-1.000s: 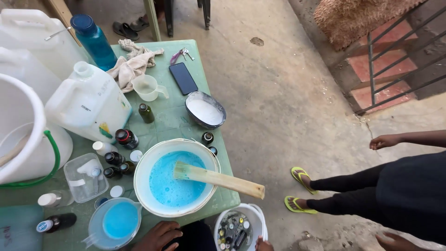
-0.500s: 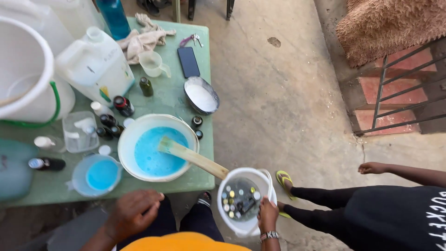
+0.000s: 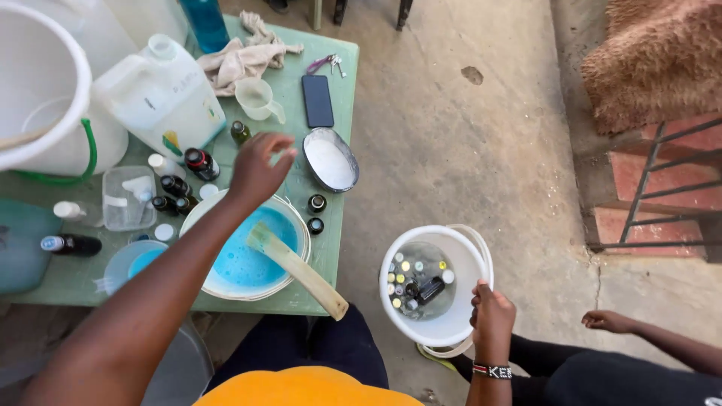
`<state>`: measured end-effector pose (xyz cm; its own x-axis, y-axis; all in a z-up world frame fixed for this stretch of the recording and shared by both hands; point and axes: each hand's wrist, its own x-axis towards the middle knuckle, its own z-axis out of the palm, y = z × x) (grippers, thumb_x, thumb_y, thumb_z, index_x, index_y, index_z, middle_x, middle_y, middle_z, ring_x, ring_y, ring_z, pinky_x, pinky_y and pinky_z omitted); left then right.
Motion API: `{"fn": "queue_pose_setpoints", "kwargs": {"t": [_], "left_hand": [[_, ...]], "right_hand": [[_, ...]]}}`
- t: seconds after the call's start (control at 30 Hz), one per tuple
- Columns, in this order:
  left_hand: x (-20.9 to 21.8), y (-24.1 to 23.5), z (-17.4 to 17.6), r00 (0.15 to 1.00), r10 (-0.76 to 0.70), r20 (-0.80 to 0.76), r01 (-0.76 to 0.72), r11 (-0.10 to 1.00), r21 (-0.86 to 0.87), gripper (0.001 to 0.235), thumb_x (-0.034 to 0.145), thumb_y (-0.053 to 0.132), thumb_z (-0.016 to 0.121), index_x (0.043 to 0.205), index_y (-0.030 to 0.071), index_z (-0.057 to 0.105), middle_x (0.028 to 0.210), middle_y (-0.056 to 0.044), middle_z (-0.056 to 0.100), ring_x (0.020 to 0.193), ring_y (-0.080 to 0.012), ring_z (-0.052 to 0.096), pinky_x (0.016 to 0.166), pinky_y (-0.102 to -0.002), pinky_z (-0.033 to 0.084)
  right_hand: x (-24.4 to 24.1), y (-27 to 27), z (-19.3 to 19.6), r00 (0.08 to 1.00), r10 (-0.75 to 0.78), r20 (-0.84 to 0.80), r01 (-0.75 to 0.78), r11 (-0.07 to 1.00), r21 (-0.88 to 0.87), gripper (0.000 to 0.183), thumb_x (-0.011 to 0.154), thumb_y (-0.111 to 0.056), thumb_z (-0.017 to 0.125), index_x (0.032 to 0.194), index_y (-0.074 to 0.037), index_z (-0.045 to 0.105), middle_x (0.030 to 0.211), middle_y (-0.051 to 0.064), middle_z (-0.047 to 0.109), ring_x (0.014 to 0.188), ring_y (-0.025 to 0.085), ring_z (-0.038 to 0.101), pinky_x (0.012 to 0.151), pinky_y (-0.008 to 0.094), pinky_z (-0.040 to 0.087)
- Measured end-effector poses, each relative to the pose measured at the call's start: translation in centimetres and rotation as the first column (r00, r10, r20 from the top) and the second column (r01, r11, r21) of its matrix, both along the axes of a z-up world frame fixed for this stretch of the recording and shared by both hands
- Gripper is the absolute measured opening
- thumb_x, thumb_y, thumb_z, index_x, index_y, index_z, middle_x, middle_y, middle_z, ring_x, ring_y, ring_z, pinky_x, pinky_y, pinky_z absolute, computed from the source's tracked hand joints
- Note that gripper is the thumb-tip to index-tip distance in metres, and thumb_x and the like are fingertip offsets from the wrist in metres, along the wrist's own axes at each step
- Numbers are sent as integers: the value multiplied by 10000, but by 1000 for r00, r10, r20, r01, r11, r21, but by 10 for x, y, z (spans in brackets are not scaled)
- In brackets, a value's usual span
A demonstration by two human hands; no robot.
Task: The person stirs a blue liquid in a white bucket using a wooden stick. They pour some of the mixture into a measuring cup, then open a small dark bottle and add its contents to the bucket. The person continues stirring the mixture and later handles a bucket containing several small bottles.
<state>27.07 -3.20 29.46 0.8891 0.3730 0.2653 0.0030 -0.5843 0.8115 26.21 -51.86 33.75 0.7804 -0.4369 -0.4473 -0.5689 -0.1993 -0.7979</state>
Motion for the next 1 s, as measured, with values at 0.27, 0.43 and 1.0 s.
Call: {"fn": "queue_pose_setpoints", "kwargs": {"t": [0.27,0.43,1.0], "left_hand": [[138,-12,-272,495,39,-868,46,996,71,726,1011,634,499,1329,-6,628,1381,-221,607,1216,-430,603,933,-522,504],[133,-37,-214,344,0,-939,-338,933,-124,507,1025,479,600,1195,9,688,1093,-140,766,701,-312,747,638,-409,590],[49,12,33,678,342,-651,-539,833,-124,297,892,269,546,639,113,529,541,-43,646,495,-212,656,542,-424,475]], "right_hand": [[60,20,75,967,254,-13,-254,966,-57,370,964,-348,725,819,-12,667,616,27,433,513,97,313,464,267,190],[117,36,107,911,407,-62,-410,911,-38,364,982,-308,720,794,1,677,564,18,339,476,114,206,447,291,115],[180,141,185,640,765,75,-745,641,-187,332,1005,-296,720,810,-28,723,566,-7,331,538,97,246,522,266,152]]}}
